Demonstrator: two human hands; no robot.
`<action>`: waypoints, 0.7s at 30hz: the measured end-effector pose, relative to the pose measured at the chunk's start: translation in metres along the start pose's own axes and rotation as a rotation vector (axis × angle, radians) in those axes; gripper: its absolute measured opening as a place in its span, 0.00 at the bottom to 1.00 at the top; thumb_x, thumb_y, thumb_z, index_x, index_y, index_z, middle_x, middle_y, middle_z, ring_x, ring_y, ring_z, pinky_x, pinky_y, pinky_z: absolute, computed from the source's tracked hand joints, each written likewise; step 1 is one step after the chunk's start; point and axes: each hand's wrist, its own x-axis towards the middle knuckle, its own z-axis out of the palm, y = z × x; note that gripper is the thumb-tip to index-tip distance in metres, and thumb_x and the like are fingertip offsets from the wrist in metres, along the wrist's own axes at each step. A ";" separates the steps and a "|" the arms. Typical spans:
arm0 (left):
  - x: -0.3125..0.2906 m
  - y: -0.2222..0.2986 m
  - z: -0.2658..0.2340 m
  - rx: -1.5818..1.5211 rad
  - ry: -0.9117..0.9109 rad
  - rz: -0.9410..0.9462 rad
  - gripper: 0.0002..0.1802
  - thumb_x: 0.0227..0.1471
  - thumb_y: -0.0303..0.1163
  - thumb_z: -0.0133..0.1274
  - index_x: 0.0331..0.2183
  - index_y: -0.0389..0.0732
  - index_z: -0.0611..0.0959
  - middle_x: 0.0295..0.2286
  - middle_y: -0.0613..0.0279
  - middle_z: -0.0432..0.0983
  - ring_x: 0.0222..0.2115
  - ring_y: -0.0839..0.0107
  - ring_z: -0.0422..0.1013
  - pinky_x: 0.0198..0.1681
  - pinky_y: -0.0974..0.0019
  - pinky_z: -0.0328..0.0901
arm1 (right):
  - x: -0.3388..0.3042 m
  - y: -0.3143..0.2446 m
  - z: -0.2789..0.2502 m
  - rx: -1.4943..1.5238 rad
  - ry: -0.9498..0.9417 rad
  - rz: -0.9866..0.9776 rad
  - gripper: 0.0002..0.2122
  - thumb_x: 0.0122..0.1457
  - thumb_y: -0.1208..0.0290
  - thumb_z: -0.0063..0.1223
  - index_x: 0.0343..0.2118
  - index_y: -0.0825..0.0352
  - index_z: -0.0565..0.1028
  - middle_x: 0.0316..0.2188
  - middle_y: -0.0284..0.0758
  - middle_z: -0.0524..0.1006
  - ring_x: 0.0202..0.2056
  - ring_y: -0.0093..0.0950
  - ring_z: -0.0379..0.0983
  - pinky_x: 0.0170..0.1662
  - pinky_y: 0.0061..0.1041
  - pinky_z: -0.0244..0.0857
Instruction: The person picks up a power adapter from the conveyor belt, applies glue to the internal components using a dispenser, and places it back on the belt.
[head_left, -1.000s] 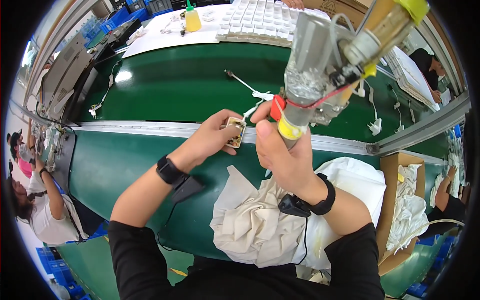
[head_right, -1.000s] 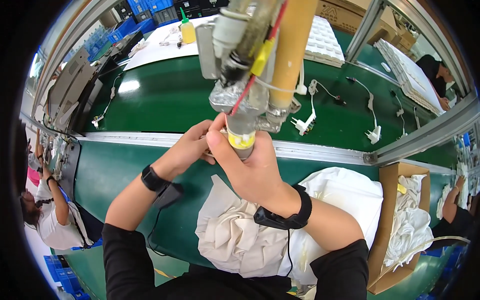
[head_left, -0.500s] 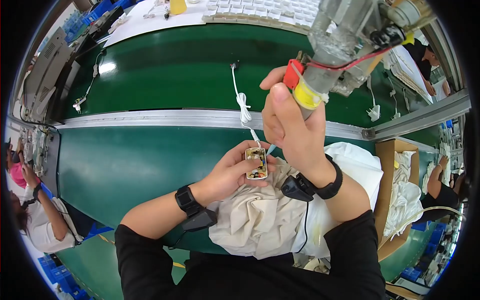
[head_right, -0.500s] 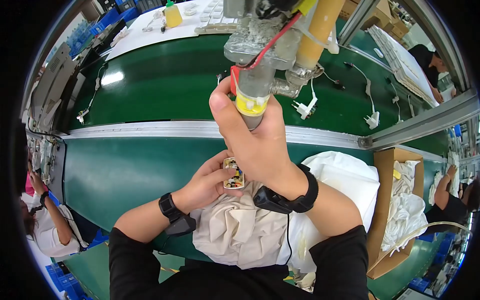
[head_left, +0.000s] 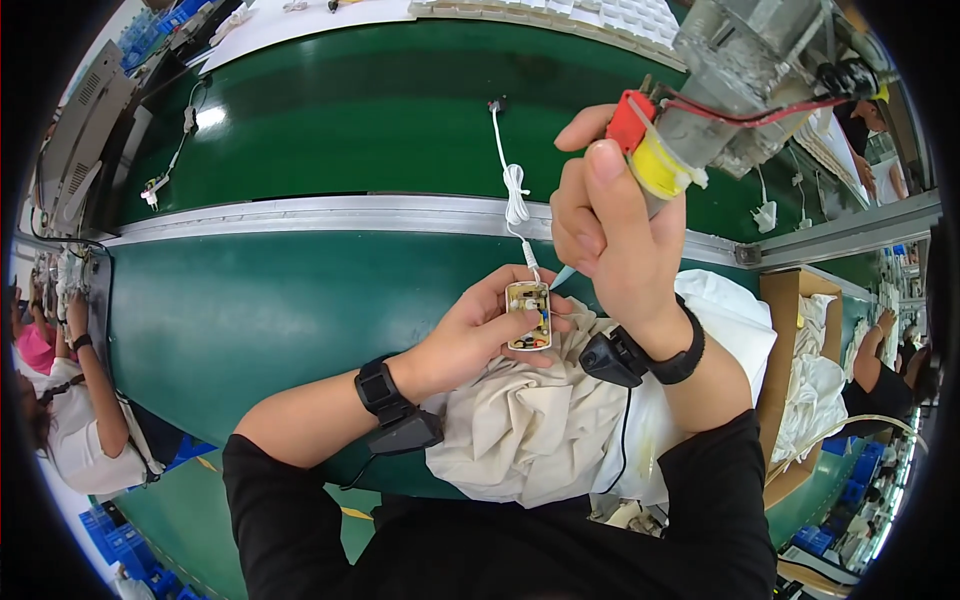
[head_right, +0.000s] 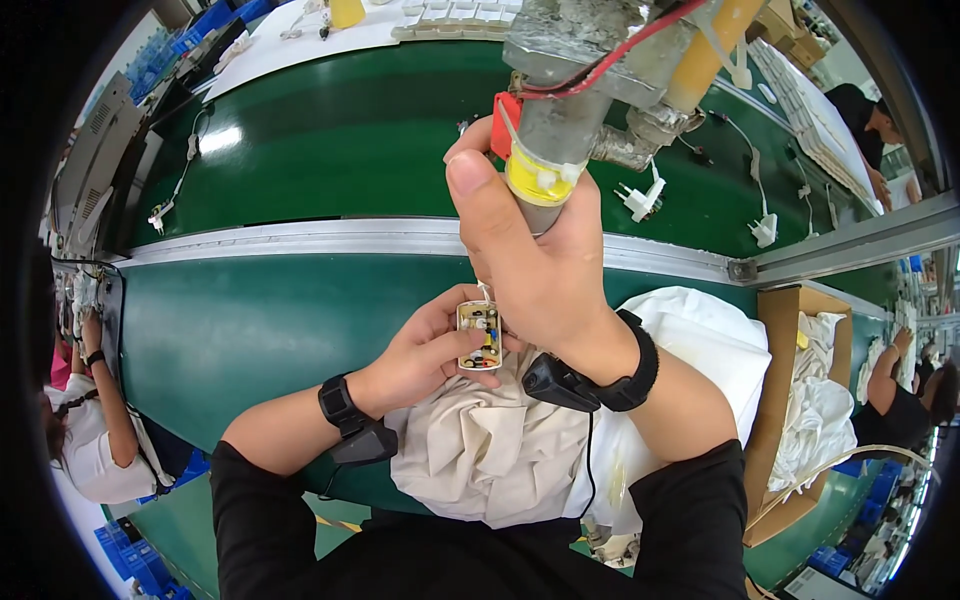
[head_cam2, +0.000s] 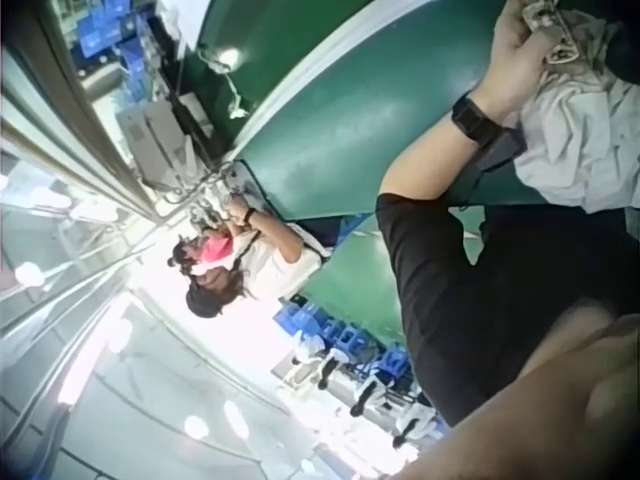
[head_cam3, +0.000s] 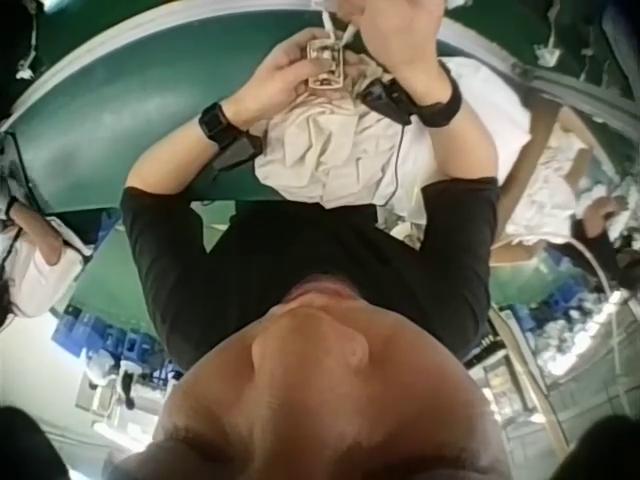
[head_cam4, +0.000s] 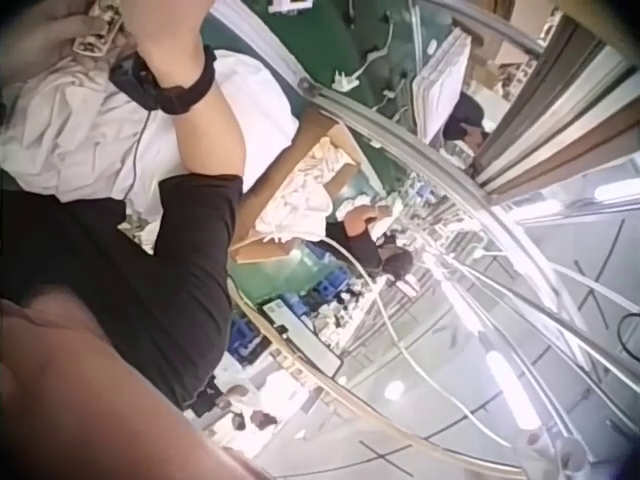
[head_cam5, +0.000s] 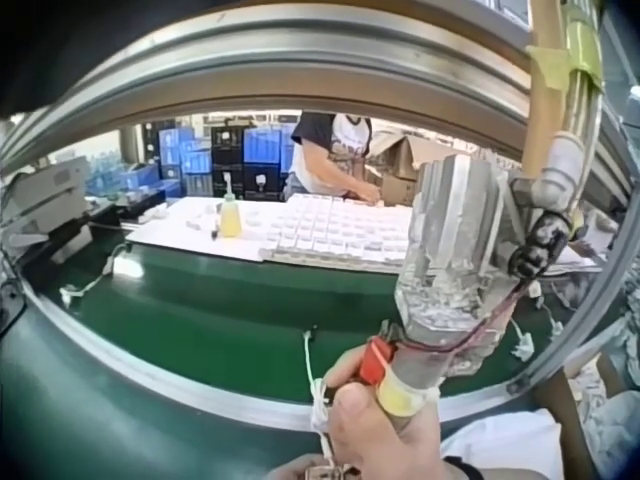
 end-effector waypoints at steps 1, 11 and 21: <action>0.000 -0.001 -0.001 0.006 -0.009 -0.011 0.22 0.57 0.25 0.40 0.53 0.41 0.60 0.46 0.56 0.68 0.47 0.68 0.68 0.42 0.64 0.72 | -0.001 0.000 0.000 0.005 0.003 0.002 0.12 0.63 0.61 0.39 0.39 0.67 0.63 0.11 0.24 0.57 0.10 0.11 0.48 0.13 0.14 0.43; 0.001 0.000 -0.001 0.020 -0.050 -0.018 0.21 0.57 0.25 0.40 0.52 0.41 0.61 0.46 0.58 0.68 0.47 0.69 0.68 0.41 0.64 0.72 | -0.003 0.006 0.000 0.021 -0.031 -0.008 0.12 0.63 0.62 0.39 0.38 0.67 0.63 0.11 0.24 0.57 0.10 0.11 0.48 0.13 0.14 0.43; -0.001 0.002 0.000 -0.017 -0.082 -0.002 0.20 0.58 0.26 0.40 0.53 0.41 0.61 0.46 0.57 0.68 0.47 0.69 0.67 0.42 0.65 0.72 | -0.002 0.007 0.001 0.005 -0.015 -0.020 0.12 0.63 0.62 0.39 0.39 0.67 0.63 0.10 0.24 0.57 0.10 0.11 0.48 0.13 0.14 0.43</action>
